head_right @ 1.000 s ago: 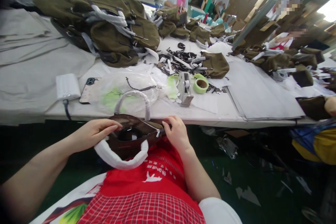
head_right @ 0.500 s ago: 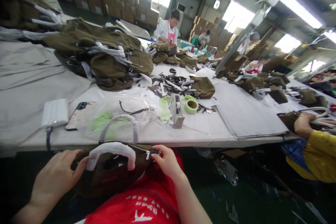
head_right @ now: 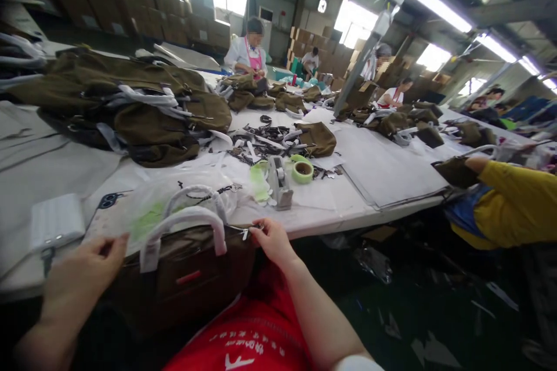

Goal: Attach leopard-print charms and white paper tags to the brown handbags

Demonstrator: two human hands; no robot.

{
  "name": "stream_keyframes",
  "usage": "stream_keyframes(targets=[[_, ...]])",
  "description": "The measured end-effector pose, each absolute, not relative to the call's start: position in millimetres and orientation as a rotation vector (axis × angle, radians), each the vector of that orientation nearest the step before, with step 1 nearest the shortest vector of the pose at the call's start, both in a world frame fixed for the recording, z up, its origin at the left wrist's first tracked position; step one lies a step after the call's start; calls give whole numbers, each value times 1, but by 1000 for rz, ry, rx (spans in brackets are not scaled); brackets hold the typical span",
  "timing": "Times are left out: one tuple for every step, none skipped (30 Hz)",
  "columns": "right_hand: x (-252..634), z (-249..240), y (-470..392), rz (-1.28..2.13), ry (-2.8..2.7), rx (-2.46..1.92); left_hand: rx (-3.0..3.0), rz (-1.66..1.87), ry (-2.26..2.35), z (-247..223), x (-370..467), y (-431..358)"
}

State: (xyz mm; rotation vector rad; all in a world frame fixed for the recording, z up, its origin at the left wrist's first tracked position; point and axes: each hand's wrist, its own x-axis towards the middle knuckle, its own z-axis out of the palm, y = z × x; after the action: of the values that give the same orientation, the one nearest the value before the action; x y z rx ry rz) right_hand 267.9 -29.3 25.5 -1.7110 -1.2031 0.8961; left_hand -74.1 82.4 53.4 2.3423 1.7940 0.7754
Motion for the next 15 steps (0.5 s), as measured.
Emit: stream_keyframes(targets=[[270,27,-22,764,-1251,-1780,2345,796,1805,57,-68,85],[273,30,-14,612,-1311,-1834,2342,863,1829,60,-61,83],[275,34,-5,469,-1370,-1861,2331,960,1830,64,-54,79],[276,39,5,360,-1415,-1864,2327,1051,1757,67,-47,71],[276,45,15,298,-1445,-1856,2316,1140,1674,70,-40,61],[275,51,27,286,-1471,-1852,2312,1218,1587,72,-34,49],[273,56,39,303,-1505,-1860,2326,1272,1491,74,-28,37],[269,60,51,329,-1555,-1875,2353,1297,1386,75,-23,24],[265,63,64,344,-1618,-1900,2382,1295,1290,74,-18,13],[259,65,75,342,-1692,-1941,2405,1273,1208,72,-14,4],[253,66,86,329,-1769,-1992,2420,1236,1150,69,-11,-4],[247,65,95,310,-1835,-2046,2434,1186,1117,65,-8,-8],[241,63,102,297,-1883,-2098,2458,1128,1098,58,-7,-11],[236,61,108,293,-1909,-2143,2505,1057,1071,50,-6,-12],[233,59,111,288,-1915,-2184,2572,965,1037,41,-6,-11]])
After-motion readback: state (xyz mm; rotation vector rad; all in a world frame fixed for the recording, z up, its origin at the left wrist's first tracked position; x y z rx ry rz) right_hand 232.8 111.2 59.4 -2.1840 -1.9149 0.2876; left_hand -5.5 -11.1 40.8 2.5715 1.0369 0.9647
